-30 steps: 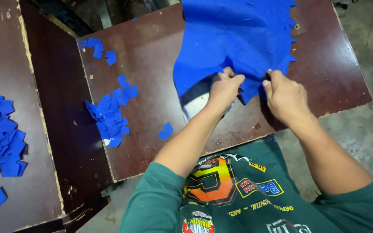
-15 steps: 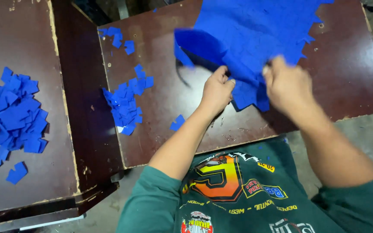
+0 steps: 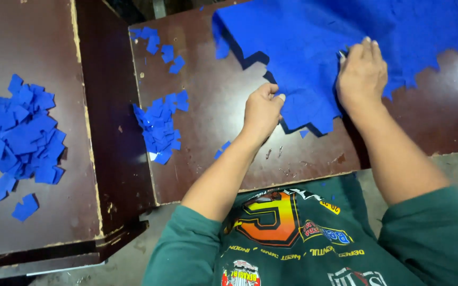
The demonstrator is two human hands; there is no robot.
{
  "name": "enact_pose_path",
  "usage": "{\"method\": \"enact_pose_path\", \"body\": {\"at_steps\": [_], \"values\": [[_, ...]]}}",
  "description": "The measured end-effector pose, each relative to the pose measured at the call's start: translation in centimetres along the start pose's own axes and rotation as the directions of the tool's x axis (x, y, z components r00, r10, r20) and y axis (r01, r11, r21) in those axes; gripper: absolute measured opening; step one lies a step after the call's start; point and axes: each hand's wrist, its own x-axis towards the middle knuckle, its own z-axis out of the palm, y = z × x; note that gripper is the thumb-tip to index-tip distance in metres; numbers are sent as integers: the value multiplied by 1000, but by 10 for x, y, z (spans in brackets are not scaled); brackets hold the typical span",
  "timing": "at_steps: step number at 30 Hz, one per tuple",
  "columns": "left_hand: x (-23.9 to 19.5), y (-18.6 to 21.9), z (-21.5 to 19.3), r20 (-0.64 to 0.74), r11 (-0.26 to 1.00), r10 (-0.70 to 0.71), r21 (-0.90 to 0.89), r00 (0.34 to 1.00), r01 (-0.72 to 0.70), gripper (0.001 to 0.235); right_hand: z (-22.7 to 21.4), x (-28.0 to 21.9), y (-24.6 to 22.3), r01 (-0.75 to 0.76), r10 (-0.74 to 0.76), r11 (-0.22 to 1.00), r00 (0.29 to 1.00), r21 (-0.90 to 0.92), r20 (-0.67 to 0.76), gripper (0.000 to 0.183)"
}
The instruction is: Cutting out small blue fabric pieces from a larger sheet using a small hand-held cutting tool.
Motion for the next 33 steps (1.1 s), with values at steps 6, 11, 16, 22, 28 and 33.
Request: {"method": "enact_pose_path", "body": {"at_steps": [6, 11, 16, 22, 28, 33], "values": [[-13, 11, -8, 60, 997, -70, 25, 996, 68, 36, -23, -33, 1, -154, 159, 986, 983, -69, 86, 25], [-24, 21, -19, 9, 955, -52, 292, 999, 47, 36, -27, -43, 8, -122, 133, 987, 986, -102, 100, 28], [49, 2, -89, -246, 461, 791, 841, 560, -282, 21, -25, -45, 13, -64, 78, 989, 992, -132, 103, 37], [115, 19, -206, -180, 250, 606, 968, 774, 30, 84, -32, -43, 9, -46, 68, 979, 992, -196, 104, 30], [78, -11, -203, -388, 432, 381, 877, 839, 209, 82, -44, -42, 9, 8, 12, 976, 996, -218, 89, 33], [30, -18, -188, -457, 383, 506, 879, 731, 284, 60, -42, -44, 12, 18, -2, 976, 997, -215, 76, 30]]}}
